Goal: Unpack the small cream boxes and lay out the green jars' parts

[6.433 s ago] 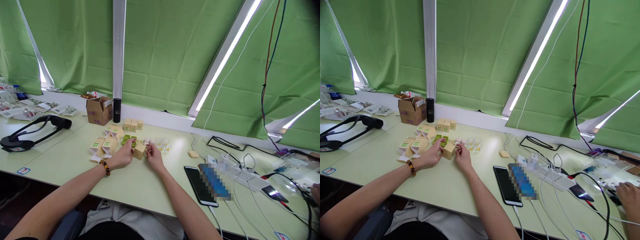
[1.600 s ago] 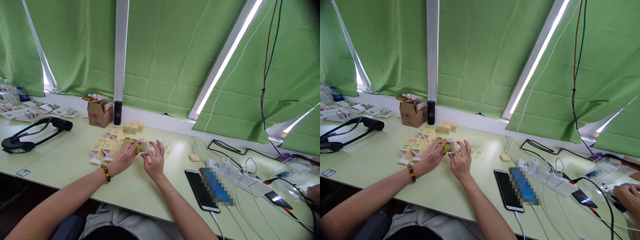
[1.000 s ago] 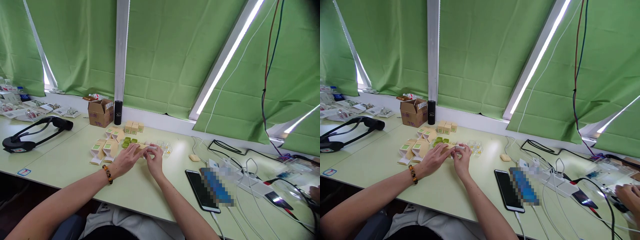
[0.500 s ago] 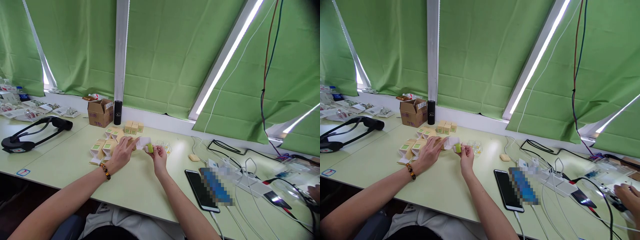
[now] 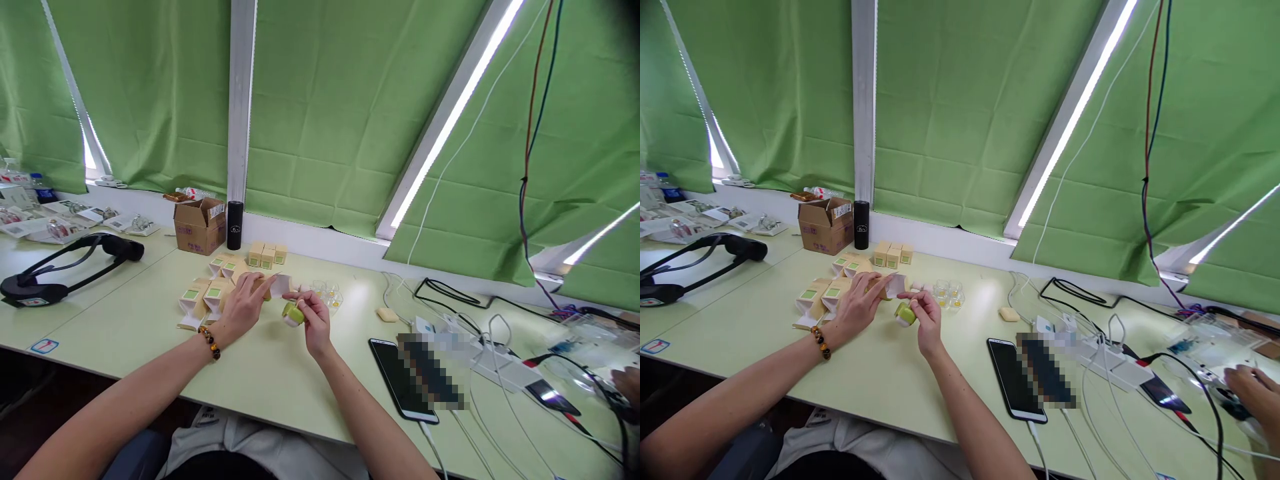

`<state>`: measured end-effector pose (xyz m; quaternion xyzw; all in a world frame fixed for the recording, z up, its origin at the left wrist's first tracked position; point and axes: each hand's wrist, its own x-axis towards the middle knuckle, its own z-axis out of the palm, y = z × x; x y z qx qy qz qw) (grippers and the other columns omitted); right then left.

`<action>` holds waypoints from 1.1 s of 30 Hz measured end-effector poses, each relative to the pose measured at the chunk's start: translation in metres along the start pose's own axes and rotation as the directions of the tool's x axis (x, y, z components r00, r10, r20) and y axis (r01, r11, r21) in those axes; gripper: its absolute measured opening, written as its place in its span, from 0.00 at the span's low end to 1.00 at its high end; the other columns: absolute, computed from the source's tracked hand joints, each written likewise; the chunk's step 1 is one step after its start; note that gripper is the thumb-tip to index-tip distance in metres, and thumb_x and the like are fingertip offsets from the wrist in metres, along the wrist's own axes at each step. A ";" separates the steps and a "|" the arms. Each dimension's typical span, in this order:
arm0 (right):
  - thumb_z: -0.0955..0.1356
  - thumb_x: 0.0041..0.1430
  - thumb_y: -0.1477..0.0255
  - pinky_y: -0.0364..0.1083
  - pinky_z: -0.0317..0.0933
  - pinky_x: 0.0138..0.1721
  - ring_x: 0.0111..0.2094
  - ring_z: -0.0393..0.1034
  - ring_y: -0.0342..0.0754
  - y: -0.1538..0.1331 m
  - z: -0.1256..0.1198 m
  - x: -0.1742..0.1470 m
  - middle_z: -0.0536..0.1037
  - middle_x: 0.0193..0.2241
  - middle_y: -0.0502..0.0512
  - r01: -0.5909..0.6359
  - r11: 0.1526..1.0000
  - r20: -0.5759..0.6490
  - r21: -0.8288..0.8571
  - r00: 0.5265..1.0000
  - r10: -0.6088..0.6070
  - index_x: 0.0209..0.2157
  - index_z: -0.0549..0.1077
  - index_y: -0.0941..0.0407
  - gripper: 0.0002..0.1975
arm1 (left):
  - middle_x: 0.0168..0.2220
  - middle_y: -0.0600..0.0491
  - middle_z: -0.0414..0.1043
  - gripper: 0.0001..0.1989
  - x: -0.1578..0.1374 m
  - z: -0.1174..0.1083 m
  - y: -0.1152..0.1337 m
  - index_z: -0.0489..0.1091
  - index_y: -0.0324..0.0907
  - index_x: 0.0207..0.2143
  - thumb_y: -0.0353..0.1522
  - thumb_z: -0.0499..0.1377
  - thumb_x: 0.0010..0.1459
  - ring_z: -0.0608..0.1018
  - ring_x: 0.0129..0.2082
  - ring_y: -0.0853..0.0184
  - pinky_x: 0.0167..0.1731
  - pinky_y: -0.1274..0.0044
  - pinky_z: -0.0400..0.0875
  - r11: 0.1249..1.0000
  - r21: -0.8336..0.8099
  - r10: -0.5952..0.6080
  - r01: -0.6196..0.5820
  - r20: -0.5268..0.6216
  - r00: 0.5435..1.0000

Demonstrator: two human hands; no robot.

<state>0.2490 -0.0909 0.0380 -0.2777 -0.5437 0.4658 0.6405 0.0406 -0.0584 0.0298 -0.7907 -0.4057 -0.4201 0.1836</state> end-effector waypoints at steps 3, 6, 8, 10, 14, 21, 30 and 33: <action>0.74 0.60 0.58 0.48 0.67 0.39 0.45 0.75 0.54 0.000 0.006 -0.002 0.83 0.47 0.59 -0.057 0.997 0.078 -0.052 0.995 0.061 0.29 0.71 0.52 0.15 | 0.57 0.41 0.68 0.33 -0.001 0.001 0.000 0.62 0.50 0.70 0.20 0.52 0.66 0.69 0.59 0.51 0.51 0.61 0.78 0.998 0.015 0.061 -0.061 0.003 0.998; 0.76 0.57 0.54 0.46 0.66 0.35 0.41 0.74 0.51 0.004 0.010 -0.003 0.82 0.45 0.57 -0.116 0.991 0.162 -0.068 0.979 0.126 0.28 0.71 0.52 0.18 | 0.58 0.40 0.66 0.34 -0.003 0.002 0.002 0.62 0.51 0.70 0.19 0.51 0.65 0.69 0.60 0.50 0.54 0.58 0.76 0.989 0.034 0.143 -0.144 0.022 0.989; 0.77 0.55 0.52 0.45 0.65 0.33 0.34 0.72 0.48 0.009 0.011 -0.004 0.80 0.36 0.53 -0.157 0.985 0.209 -0.070 0.963 0.169 0.28 0.71 0.52 0.20 | 0.58 0.39 0.66 0.34 -0.005 0.002 0.006 0.61 0.51 0.71 0.20 0.51 0.66 0.68 0.61 0.50 0.54 0.58 0.75 0.978 0.039 0.204 -0.206 0.052 0.978; 0.77 0.54 0.51 0.44 0.65 0.30 0.29 0.68 0.45 0.015 0.011 -0.004 0.75 0.28 0.49 -0.193 0.979 0.229 -0.063 0.952 0.202 0.28 0.71 0.52 0.21 | 0.58 0.40 0.65 0.33 -0.006 0.002 0.010 0.61 0.51 0.71 0.21 0.51 0.66 0.69 0.61 0.50 0.55 0.59 0.74 0.967 0.036 0.248 -0.252 0.085 0.965; 0.77 0.52 0.49 0.42 0.61 0.22 0.23 0.63 0.42 0.023 0.007 0.000 0.71 0.25 0.46 -0.172 0.983 0.123 -0.069 0.976 0.180 0.29 0.70 0.52 0.23 | 0.58 0.40 0.66 0.34 -0.006 0.003 0.012 0.60 0.51 0.71 0.21 0.50 0.67 0.69 0.61 0.50 0.55 0.59 0.74 0.973 0.045 0.222 -0.228 0.117 0.968; 0.70 0.61 0.53 0.44 0.60 0.26 0.25 0.66 0.45 0.000 -0.010 0.010 0.79 0.31 0.52 -0.073 0.917 -0.059 -0.393 0.997 0.054 0.33 0.72 0.52 0.17 | 0.57 0.40 0.66 0.37 -0.003 0.002 0.000 0.59 0.52 0.72 0.19 0.50 0.64 0.68 0.59 0.51 0.49 0.63 0.77 0.993 0.096 0.061 -0.074 0.127 0.990; 0.66 0.61 0.76 0.46 0.50 0.32 0.35 0.76 0.53 -0.043 -0.002 -0.011 0.84 0.35 0.55 0.064 -0.018 0.055 -0.998 0.949 0.309 0.36 0.75 0.53 0.06 | 0.57 0.41 0.67 0.33 0.001 -0.004 0.002 0.59 0.49 0.71 0.23 0.52 0.66 0.68 0.59 0.52 0.45 0.66 0.79 0.997 0.071 -0.025 0.018 0.099 0.995; 0.66 0.61 0.75 0.46 0.49 0.31 0.33 0.76 0.53 -0.042 -0.001 -0.019 0.84 0.35 0.56 0.107 -0.093 0.069 -0.990 0.935 0.347 0.37 0.75 0.53 0.05 | 0.57 0.41 0.67 0.32 0.001 -0.005 0.004 0.59 0.49 0.71 0.23 0.53 0.66 0.68 0.59 0.52 0.46 0.66 0.79 0.998 0.050 -0.030 0.025 0.096 0.995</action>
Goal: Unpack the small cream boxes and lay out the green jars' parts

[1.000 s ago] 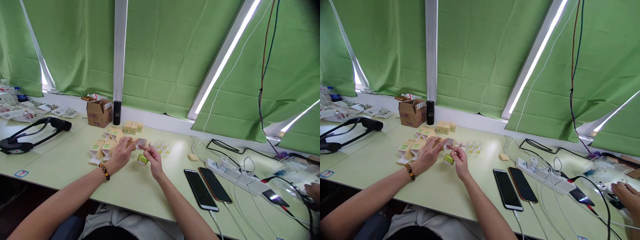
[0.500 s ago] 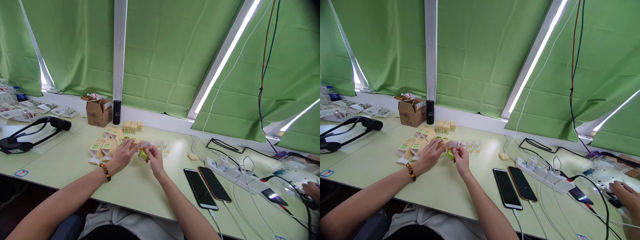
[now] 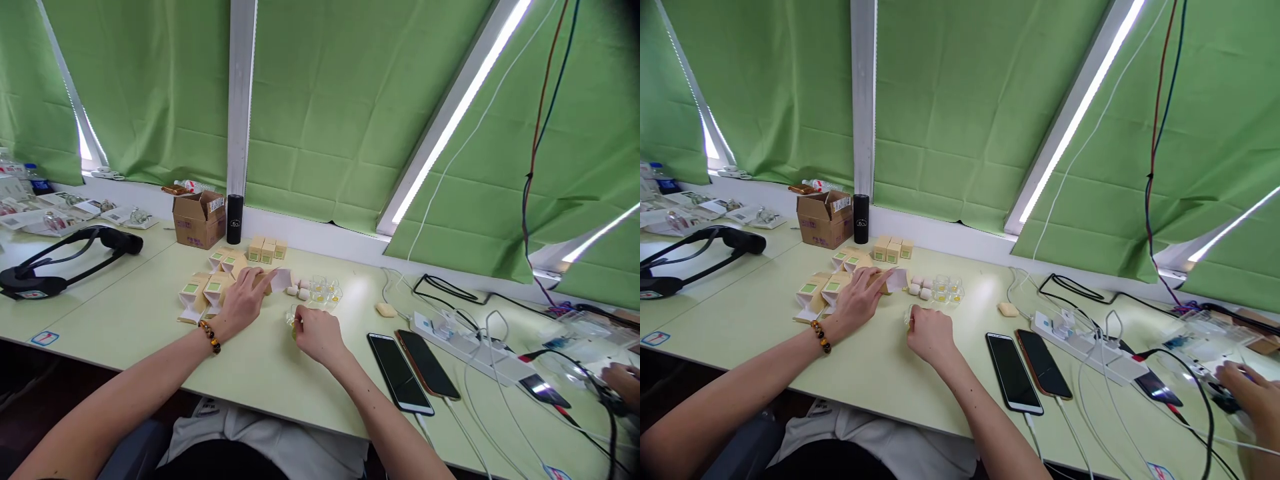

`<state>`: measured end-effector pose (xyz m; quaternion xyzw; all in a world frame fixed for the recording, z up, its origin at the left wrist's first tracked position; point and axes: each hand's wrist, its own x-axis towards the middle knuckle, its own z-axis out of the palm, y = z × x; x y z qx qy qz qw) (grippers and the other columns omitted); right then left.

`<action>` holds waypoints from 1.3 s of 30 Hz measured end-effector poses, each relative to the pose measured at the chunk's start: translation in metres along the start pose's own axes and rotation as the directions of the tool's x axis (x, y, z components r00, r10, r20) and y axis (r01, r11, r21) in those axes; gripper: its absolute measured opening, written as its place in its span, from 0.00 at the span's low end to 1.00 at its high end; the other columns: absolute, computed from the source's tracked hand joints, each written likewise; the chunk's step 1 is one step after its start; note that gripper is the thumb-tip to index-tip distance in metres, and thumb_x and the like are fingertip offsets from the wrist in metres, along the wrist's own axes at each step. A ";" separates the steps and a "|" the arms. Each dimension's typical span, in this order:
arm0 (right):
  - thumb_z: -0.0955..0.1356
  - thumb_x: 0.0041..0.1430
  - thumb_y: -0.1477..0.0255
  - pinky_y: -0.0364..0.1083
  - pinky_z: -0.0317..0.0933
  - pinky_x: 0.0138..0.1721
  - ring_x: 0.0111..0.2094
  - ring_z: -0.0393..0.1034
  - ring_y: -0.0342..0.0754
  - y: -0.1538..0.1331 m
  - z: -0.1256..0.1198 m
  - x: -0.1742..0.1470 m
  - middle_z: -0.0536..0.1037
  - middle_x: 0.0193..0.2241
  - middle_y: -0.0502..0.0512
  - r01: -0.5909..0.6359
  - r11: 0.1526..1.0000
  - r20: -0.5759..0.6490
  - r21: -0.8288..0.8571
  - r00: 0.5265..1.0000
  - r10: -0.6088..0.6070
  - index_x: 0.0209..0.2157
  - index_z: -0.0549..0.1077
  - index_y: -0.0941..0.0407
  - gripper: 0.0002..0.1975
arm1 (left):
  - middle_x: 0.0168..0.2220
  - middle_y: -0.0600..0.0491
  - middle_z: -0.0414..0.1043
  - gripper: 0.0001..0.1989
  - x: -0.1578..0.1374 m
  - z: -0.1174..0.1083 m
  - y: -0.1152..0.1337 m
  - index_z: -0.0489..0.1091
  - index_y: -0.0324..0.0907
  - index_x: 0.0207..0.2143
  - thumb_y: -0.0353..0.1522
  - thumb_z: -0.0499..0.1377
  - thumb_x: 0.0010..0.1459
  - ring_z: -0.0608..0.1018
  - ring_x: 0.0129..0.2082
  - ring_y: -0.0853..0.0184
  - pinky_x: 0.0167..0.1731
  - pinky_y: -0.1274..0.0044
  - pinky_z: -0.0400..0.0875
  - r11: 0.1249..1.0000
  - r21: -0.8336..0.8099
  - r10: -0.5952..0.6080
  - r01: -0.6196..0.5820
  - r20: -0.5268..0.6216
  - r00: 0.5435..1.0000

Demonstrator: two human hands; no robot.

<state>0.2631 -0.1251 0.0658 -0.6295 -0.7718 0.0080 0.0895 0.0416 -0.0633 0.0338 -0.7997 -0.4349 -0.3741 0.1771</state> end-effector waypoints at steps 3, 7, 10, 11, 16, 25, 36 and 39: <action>0.66 0.61 0.75 0.46 0.49 0.32 0.35 0.75 0.53 0.005 -0.006 -0.005 0.83 0.39 0.56 0.048 0.998 -0.043 0.040 0.998 -0.047 0.37 0.74 0.53 0.06 | 0.57 0.42 0.68 0.33 0.000 0.000 0.001 0.59 0.51 0.71 0.24 0.55 0.66 0.69 0.59 0.52 0.45 0.66 0.79 0.999 -0.044 -0.015 0.015 -0.015 1.000; 0.64 0.65 0.74 0.46 0.56 0.35 0.36 0.73 0.49 0.019 -0.019 0.003 0.81 0.38 0.53 0.174 0.924 -0.194 0.341 0.975 -0.112 0.36 0.72 0.52 0.06 | 0.56 0.43 0.69 0.34 0.001 0.004 0.001 0.58 0.51 0.72 0.26 0.58 0.66 0.70 0.58 0.53 0.54 0.61 0.76 0.978 -0.206 -0.060 0.044 -0.069 0.996; 0.63 0.69 0.68 0.47 0.61 0.37 0.34 0.73 0.50 0.028 -0.013 0.020 0.80 0.33 0.52 0.267 0.778 -0.295 0.569 0.949 -0.110 0.36 0.72 0.51 0.08 | 0.55 0.44 0.71 0.32 0.001 0.009 -0.002 0.57 0.49 0.72 0.29 0.57 0.68 0.71 0.58 0.54 0.61 0.57 0.70 0.922 -0.378 -0.125 0.078 -0.102 0.987; 0.63 0.70 0.67 0.48 0.62 0.38 0.35 0.73 0.50 0.031 -0.008 0.027 0.80 0.34 0.52 0.296 0.727 -0.309 0.620 0.943 -0.121 0.36 0.73 0.51 0.09 | 0.56 0.44 0.71 0.31 0.001 0.011 -0.003 0.57 0.48 0.72 0.30 0.57 0.69 0.71 0.59 0.53 0.61 0.57 0.69 0.891 -0.444 -0.154 0.096 -0.096 0.983; 0.63 0.70 0.65 0.49 0.64 0.43 0.39 0.75 0.52 0.037 0.021 0.043 0.83 0.38 0.54 0.328 0.689 -0.316 0.646 0.937 -0.149 0.39 0.76 0.51 0.11 | 0.64 0.41 0.67 0.30 0.001 0.017 -0.005 0.56 0.46 0.71 0.39 0.57 0.71 0.71 0.62 0.53 0.55 0.63 0.74 0.522 -0.806 -0.341 0.279 0.103 0.934; 0.62 0.71 0.67 0.48 0.63 0.41 0.38 0.74 0.50 0.038 0.029 0.039 0.83 0.38 0.53 0.304 0.689 -0.268 0.658 0.949 -0.164 0.39 0.77 0.51 0.12 | 0.70 0.44 0.63 0.29 0.005 0.014 0.000 0.60 0.46 0.68 0.46 0.59 0.70 0.69 0.67 0.55 0.65 0.64 0.66 0.016 -0.932 -0.323 0.362 0.338 0.884; 0.62 0.71 0.69 0.48 0.65 0.42 0.40 0.75 0.51 0.042 0.031 0.038 0.83 0.39 0.54 0.326 0.725 -0.290 0.606 0.940 -0.181 0.40 0.76 0.51 0.11 | 0.69 0.46 0.65 0.31 0.002 0.016 -0.002 0.63 0.49 0.67 0.47 0.62 0.66 0.68 0.68 0.53 0.67 0.60 0.66 -0.097 -0.909 -0.343 0.406 0.413 0.843; 0.61 0.71 0.69 0.47 0.65 0.40 0.39 0.74 0.51 0.041 0.034 0.036 0.82 0.39 0.54 0.327 0.749 -0.285 0.577 0.939 -0.190 0.39 0.76 0.51 0.12 | 0.68 0.47 0.68 0.29 0.001 0.020 -0.005 0.65 0.51 0.65 0.46 0.65 0.65 0.72 0.66 0.52 0.64 0.60 0.69 -0.206 -0.889 -0.332 0.409 0.456 0.826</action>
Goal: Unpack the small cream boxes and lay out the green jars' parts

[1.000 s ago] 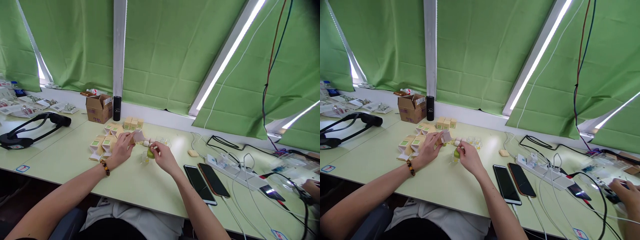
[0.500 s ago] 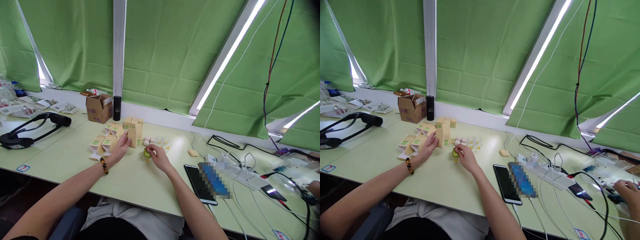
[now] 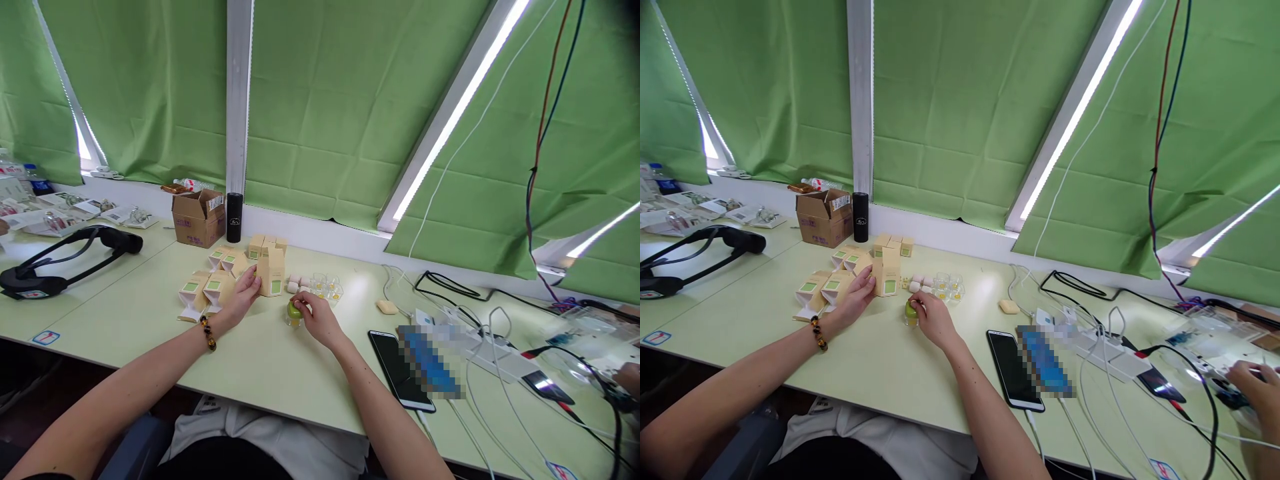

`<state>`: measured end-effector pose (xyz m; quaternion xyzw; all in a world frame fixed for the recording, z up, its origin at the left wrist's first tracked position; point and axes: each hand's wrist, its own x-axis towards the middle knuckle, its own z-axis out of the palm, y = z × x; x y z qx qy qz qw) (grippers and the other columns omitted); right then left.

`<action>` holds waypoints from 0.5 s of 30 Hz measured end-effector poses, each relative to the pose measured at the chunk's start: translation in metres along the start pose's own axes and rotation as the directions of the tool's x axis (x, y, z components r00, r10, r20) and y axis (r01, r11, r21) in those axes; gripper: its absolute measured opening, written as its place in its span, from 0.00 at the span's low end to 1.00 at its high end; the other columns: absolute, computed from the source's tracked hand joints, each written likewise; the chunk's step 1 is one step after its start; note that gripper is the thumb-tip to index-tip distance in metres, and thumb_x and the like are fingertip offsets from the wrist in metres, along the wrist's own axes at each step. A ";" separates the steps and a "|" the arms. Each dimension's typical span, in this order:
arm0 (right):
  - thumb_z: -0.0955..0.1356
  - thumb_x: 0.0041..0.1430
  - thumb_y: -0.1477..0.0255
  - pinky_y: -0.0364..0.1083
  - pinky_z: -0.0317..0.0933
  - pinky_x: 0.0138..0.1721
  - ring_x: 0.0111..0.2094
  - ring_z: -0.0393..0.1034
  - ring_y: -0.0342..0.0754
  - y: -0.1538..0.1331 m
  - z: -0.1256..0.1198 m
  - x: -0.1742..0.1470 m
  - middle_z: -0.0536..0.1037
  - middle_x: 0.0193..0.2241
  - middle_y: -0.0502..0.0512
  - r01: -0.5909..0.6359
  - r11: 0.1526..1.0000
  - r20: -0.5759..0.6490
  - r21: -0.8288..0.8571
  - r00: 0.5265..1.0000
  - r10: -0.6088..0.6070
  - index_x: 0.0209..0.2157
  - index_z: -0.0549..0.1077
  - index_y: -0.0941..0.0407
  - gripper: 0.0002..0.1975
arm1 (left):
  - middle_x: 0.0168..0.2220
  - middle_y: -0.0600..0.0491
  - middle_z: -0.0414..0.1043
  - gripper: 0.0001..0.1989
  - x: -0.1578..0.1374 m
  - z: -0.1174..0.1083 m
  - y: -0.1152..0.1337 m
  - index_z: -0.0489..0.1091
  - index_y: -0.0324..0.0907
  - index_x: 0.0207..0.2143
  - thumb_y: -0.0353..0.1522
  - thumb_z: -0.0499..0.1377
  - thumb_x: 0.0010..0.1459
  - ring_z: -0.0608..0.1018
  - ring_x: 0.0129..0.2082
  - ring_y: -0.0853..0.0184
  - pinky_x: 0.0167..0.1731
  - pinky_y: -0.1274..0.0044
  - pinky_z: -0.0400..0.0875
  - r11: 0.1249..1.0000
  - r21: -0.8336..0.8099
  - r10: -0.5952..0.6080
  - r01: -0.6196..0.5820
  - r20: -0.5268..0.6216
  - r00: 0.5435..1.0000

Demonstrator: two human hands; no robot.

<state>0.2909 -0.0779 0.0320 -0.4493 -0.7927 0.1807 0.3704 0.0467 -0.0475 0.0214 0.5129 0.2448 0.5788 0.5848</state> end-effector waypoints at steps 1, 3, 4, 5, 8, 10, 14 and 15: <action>0.61 0.71 0.70 0.47 0.65 0.40 0.39 0.74 0.51 0.001 0.001 0.000 0.82 0.38 0.54 0.000 1.000 0.000 -0.012 1.000 0.000 0.40 0.76 0.51 0.11 | 0.67 0.46 0.69 0.29 0.001 -0.001 -0.001 0.66 0.51 0.65 0.45 0.65 0.65 0.73 0.64 0.52 0.62 0.61 0.71 0.999 -0.039 -0.012 0.013 0.015 1.000; 0.61 0.71 0.70 0.47 0.65 0.40 0.39 0.75 0.50 0.002 0.002 -0.001 0.82 0.38 0.54 -0.005 0.999 0.001 -0.035 1.000 0.005 0.40 0.76 0.51 0.11 | 0.64 0.45 0.71 0.28 0.001 -0.002 -0.001 0.66 0.48 0.64 0.44 0.66 0.65 0.76 0.61 0.53 0.60 0.61 0.73 0.994 -0.104 -0.029 0.035 0.057 0.998; 0.61 0.71 0.71 0.47 0.65 0.40 0.40 0.75 0.50 0.003 0.003 -0.001 0.82 0.38 0.54 -0.006 0.999 0.003 -0.046 1.000 0.006 0.40 0.76 0.51 0.11 | 0.63 0.44 0.72 0.28 0.001 -0.002 -0.001 0.67 0.47 0.64 0.43 0.66 0.65 0.77 0.60 0.54 0.59 0.61 0.74 0.990 -0.130 -0.038 0.048 0.077 0.996; 0.61 0.70 0.71 0.47 0.65 0.41 0.40 0.75 0.50 0.004 0.004 -0.001 0.82 0.39 0.54 -0.006 0.998 0.005 -0.057 1.000 0.006 0.40 0.76 0.51 0.11 | 0.62 0.44 0.73 0.27 0.001 -0.002 0.000 0.67 0.46 0.63 0.42 0.66 0.65 0.78 0.59 0.55 0.58 0.62 0.75 0.987 -0.151 -0.048 0.061 0.092 0.995; 0.62 0.70 0.72 0.48 0.66 0.43 0.41 0.75 0.50 0.007 0.006 -0.001 0.82 0.40 0.54 0.001 0.996 0.017 -0.089 1.000 0.001 0.41 0.76 0.51 0.11 | 0.60 0.45 0.75 0.25 0.000 -0.001 0.000 0.68 0.46 0.61 0.41 0.66 0.65 0.79 0.55 0.57 0.55 0.63 0.77 0.974 -0.197 -0.085 0.109 0.128 0.988; 0.62 0.70 0.72 0.50 0.67 0.45 0.42 0.75 0.51 0.008 0.006 -0.002 0.82 0.40 0.54 -0.002 0.994 0.029 -0.111 1.000 0.006 0.42 0.76 0.51 0.10 | 0.59 0.45 0.75 0.23 0.000 -0.001 0.000 0.69 0.46 0.60 0.40 0.65 0.65 0.80 0.54 0.58 0.54 0.63 0.77 0.968 -0.216 -0.099 0.129 0.146 0.984; 0.65 0.69 0.69 0.55 0.67 0.51 0.48 0.74 0.55 0.003 0.005 -0.004 0.81 0.48 0.56 -0.010 0.995 -0.027 -0.103 1.000 0.007 0.49 0.76 0.50 0.11 | 0.57 0.45 0.76 0.21 -0.001 0.001 0.001 0.71 0.45 0.59 0.39 0.64 0.66 0.80 0.52 0.58 0.53 0.65 0.76 0.963 -0.225 -0.107 0.147 0.178 0.978; 0.65 0.69 0.68 0.57 0.67 0.53 0.51 0.73 0.56 0.000 0.005 -0.004 0.81 0.50 0.57 0.006 0.997 -0.062 -0.076 0.998 -0.011 0.51 0.75 0.49 0.12 | 0.57 0.45 0.77 0.21 -0.002 0.002 0.002 0.71 0.45 0.59 0.38 0.65 0.66 0.80 0.52 0.58 0.53 0.65 0.75 0.961 -0.226 -0.116 0.157 0.186 0.976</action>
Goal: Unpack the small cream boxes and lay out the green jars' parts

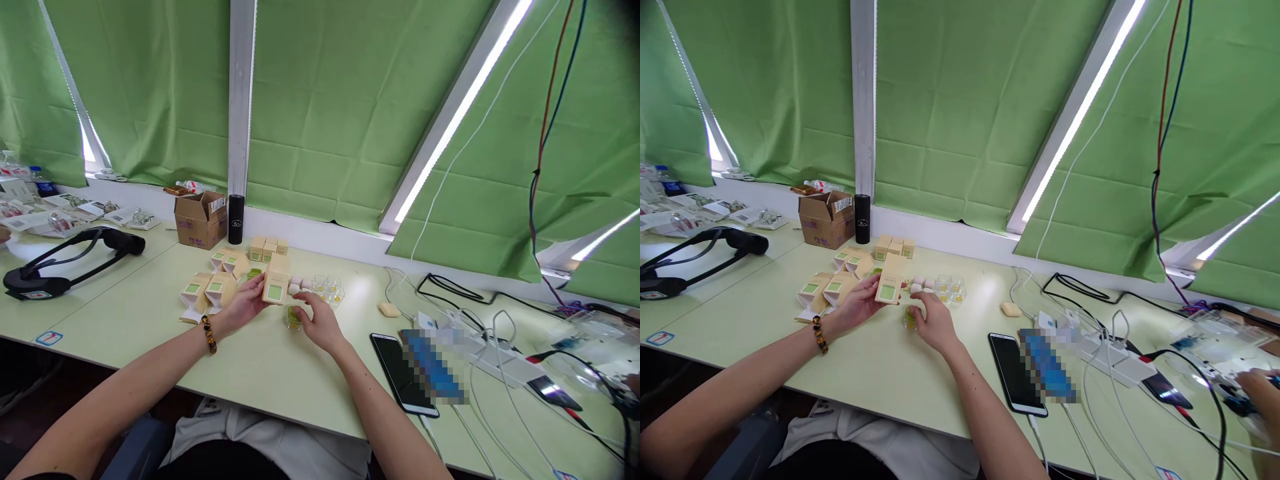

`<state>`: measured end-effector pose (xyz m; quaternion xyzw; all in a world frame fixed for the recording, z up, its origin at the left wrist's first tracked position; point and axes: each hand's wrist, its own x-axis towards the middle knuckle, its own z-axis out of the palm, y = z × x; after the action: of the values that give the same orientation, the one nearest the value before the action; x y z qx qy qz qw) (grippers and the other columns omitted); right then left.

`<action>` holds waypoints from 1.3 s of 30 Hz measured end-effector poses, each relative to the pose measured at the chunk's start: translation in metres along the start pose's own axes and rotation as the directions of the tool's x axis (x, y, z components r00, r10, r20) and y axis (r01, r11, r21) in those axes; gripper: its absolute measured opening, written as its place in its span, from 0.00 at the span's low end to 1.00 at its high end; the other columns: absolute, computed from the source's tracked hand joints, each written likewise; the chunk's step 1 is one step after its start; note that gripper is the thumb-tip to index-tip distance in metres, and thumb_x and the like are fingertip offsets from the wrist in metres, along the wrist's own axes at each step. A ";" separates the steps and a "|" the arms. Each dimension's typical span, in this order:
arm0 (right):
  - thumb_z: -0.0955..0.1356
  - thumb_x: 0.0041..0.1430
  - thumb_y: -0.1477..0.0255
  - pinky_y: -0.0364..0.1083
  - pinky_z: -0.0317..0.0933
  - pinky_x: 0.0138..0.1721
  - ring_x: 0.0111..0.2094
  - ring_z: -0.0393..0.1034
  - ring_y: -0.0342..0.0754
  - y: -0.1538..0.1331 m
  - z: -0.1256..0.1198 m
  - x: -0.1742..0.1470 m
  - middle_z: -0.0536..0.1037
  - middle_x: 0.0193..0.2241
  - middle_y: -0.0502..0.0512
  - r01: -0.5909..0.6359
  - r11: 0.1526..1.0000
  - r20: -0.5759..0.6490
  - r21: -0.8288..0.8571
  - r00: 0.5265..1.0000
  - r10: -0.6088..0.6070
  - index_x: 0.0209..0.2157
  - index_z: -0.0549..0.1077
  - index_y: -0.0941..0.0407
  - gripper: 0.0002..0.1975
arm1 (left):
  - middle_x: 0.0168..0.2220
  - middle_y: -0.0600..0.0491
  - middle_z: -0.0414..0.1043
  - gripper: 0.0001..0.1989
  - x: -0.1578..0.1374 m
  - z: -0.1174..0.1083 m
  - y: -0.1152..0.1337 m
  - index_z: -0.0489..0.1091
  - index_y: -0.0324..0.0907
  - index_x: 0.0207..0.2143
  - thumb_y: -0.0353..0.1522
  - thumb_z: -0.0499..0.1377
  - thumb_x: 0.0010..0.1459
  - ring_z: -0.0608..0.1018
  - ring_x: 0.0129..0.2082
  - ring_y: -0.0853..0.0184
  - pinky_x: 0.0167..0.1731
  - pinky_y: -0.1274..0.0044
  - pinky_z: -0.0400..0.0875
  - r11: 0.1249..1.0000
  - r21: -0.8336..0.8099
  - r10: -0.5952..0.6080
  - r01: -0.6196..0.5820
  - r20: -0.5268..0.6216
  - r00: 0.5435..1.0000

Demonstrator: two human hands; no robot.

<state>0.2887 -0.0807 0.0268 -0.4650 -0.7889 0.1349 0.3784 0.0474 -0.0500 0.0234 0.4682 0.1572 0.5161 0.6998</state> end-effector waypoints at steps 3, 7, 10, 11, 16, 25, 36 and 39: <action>0.66 0.69 0.66 0.58 0.66 0.57 0.56 0.70 0.57 -0.009 -0.002 0.000 0.79 0.53 0.59 0.073 0.988 -0.106 0.135 0.993 -0.059 0.53 0.74 0.48 0.14 | 0.55 0.45 0.78 0.21 -0.002 0.004 0.002 0.73 0.44 0.57 0.38 0.66 0.64 0.80 0.51 0.59 0.52 0.68 0.74 0.999 -0.017 -0.045 0.045 0.013 0.999; 0.66 0.70 0.59 0.60 0.61 0.62 0.59 0.67 0.58 -0.021 -0.001 0.000 0.79 0.53 0.58 0.096 0.942 -0.137 0.321 0.989 -0.055 0.54 0.76 0.47 0.15 | 0.56 0.45 0.77 0.21 -0.005 0.005 0.001 0.74 0.45 0.57 0.38 0.67 0.63 0.80 0.51 0.59 0.49 0.70 0.74 0.997 -0.006 -0.082 0.082 0.037 0.996; 0.68 0.68 0.53 0.60 0.58 0.65 0.61 0.66 0.59 -0.025 0.003 -0.001 0.78 0.55 0.57 0.046 0.903 -0.092 0.427 0.996 -0.007 0.53 0.77 0.46 0.19 | 0.56 0.46 0.76 0.25 -0.007 0.004 -0.002 0.72 0.48 0.61 0.40 0.68 0.62 0.80 0.47 0.61 0.45 0.72 0.74 0.995 0.018 -0.104 0.103 0.053 0.993; 0.68 0.66 0.51 0.60 0.60 0.64 0.60 0.67 0.59 -0.026 0.005 -0.001 0.78 0.55 0.57 0.026 0.882 -0.071 0.470 0.997 0.008 0.53 0.77 0.46 0.21 | 0.56 0.46 0.76 0.27 -0.007 0.004 -0.003 0.70 0.49 0.62 0.40 0.69 0.61 0.80 0.46 0.62 0.43 0.73 0.73 0.994 0.024 -0.110 0.109 0.061 0.992; 0.73 0.60 0.48 0.54 0.71 0.52 0.54 0.73 0.58 -0.035 0.012 -0.003 0.79 0.52 0.59 -0.047 0.697 0.044 0.716 0.999 0.022 0.56 0.74 0.48 0.28 | 0.56 0.47 0.76 0.36 -0.011 0.011 -0.007 0.64 0.54 0.67 0.36 0.71 0.59 0.80 0.46 0.63 0.41 0.75 0.73 0.989 0.072 -0.138 0.132 0.077 0.987; 0.78 0.52 0.49 0.56 0.72 0.54 0.54 0.75 0.59 -0.040 0.008 -0.002 0.80 0.52 0.60 -0.069 0.556 -0.044 0.828 0.981 0.188 0.54 0.74 0.50 0.32 | 0.61 0.42 0.72 0.30 -0.012 0.026 -0.001 0.67 0.47 0.63 0.35 0.69 0.61 0.79 0.52 0.57 0.50 0.67 0.76 0.997 0.081 -0.031 0.018 0.156 0.987; 0.79 0.54 0.53 0.52 0.72 0.56 0.55 0.76 0.54 -0.037 0.018 0.015 0.82 0.52 0.55 -0.106 0.440 -0.010 0.892 0.967 0.253 0.50 0.75 0.48 0.26 | 0.63 0.42 0.68 0.28 -0.011 0.032 -0.003 0.67 0.48 0.63 0.37 0.69 0.62 0.76 0.57 0.54 0.55 0.60 0.76 0.986 0.121 0.090 -0.111 0.166 0.982; 0.79 0.54 0.54 0.51 0.75 0.50 0.53 0.78 0.54 -0.041 0.020 0.019 0.83 0.51 0.54 -0.092 0.435 -0.016 0.896 0.971 0.239 0.51 0.74 0.48 0.27 | 0.62 0.43 0.68 0.28 -0.010 0.030 -0.004 0.67 0.47 0.61 0.37 0.70 0.62 0.75 0.57 0.55 0.54 0.63 0.77 0.965 0.202 0.147 -0.167 0.111 0.983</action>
<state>0.2428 -0.0834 0.0453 -0.2816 -0.5231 0.5305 0.6047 0.0666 -0.0731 0.0323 0.5747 0.1397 0.5274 0.6099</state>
